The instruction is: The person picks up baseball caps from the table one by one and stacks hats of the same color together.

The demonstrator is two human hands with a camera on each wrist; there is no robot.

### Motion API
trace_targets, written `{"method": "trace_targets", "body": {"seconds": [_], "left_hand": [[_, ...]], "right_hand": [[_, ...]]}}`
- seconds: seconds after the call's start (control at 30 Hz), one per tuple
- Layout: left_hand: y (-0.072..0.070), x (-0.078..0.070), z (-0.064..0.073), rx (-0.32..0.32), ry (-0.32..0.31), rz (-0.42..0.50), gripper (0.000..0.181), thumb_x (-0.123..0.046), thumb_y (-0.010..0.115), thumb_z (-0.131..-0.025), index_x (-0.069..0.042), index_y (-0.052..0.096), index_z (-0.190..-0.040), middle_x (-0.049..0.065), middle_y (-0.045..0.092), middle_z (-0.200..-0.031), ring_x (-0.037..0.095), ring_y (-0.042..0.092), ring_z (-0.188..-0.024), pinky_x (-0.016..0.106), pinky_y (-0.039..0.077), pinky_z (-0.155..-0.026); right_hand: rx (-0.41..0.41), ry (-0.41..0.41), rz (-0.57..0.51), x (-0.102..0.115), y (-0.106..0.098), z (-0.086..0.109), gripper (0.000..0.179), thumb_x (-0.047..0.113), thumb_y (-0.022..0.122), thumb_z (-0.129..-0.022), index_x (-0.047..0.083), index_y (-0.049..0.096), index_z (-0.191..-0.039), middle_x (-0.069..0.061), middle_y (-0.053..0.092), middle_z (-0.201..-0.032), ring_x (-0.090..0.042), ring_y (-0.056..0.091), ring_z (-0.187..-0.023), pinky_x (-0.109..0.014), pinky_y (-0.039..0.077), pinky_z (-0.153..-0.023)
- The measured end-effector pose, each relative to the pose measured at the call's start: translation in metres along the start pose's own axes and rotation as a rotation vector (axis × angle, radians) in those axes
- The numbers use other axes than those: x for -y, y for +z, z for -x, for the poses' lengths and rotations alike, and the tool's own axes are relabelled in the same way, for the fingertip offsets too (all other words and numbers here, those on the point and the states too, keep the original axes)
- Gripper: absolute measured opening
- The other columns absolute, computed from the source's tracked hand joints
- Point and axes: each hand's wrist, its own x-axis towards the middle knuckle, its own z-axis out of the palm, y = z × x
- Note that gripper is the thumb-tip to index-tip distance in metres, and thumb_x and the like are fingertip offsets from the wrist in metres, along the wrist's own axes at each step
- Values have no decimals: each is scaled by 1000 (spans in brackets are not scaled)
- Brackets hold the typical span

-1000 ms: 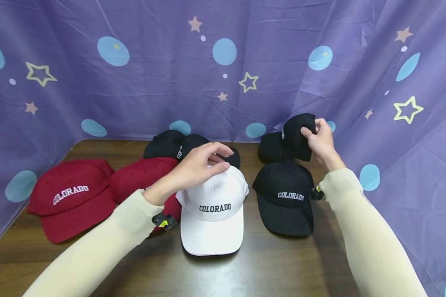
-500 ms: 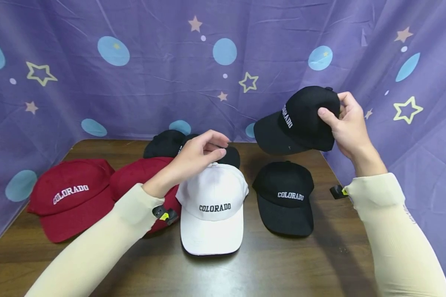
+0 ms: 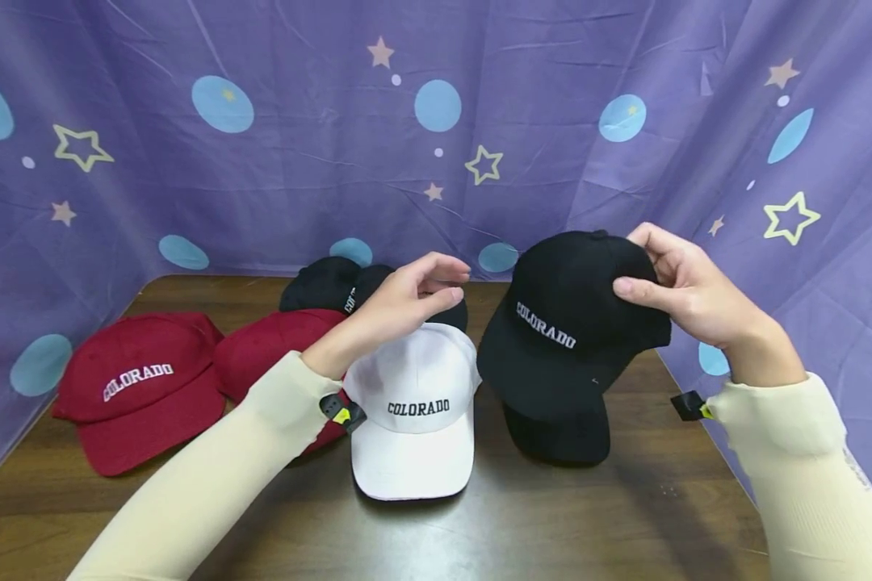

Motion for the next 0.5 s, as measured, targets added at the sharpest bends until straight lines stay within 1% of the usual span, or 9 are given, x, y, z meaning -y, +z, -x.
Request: {"method": "trace_targets", "body": {"seconds": [0.1, 0.2, 0.3, 0.33, 0.4, 0.5], "left_hand": [[7, 0, -4, 45, 47, 23, 42, -19, 68, -106, -15, 58, -146, 1, 63, -144, 18, 64, -129, 38, 54, -108], [12, 0, -7, 104, 101, 53, 47, -20, 69, -105, -15, 56, -150, 1, 61, -147, 17, 60, -134, 34, 52, -110], [19, 0, -9, 185, 157, 107, 49, -19, 67, -106, -15, 54, -152, 3, 58, -152, 20, 56, -140, 35, 50, -112], [21, 1, -9, 216, 167, 124, 49, -19, 66, -106, -15, 53, -153, 3, 57, -153, 20, 55, -142, 35, 49, -113], [25, 2, -9, 282, 169, 159, 50, -19, 63, -106, -17, 52, -155, 2, 56, -155, 20, 53, -144, 37, 48, -114], [30, 4, -8, 364, 147, 154, 51, -24, 62, -106, -18, 52, -155, -2, 56, -153, 15, 53, -142, 36, 47, -115]], "right_hand": [[113, 16, 30, 1, 5, 6, 26, -26, 51, -96, -4, 53, -110, -14, 71, -87, -24, 75, -75, -35, 62, -64], [197, 14, 52, 2, 11, 9, 27, -27, 52, -95, -5, 54, -109, -12, 68, -88, -22, 71, -76, -34, 60, -64], [269, -13, 41, 1, 17, 10, 27, -28, 52, -93, -6, 54, -107, -11, 64, -89, -22, 67, -79, -34, 57, -65], [289, -18, 35, 0, 18, 10, 27, -28, 52, -92, -6, 54, -107, -11, 64, -89, -22, 66, -80, -34, 56, -65], [327, -25, 19, -3, 22, 10, 28, -28, 51, -92, -5, 54, -107, -10, 63, -88, -22, 64, -79, -35, 55, -65], [375, -27, -9, -9, 25, 11, 29, -28, 50, -92, -4, 54, -107, -10, 62, -88, -22, 64, -78, -36, 55, -65]]}}
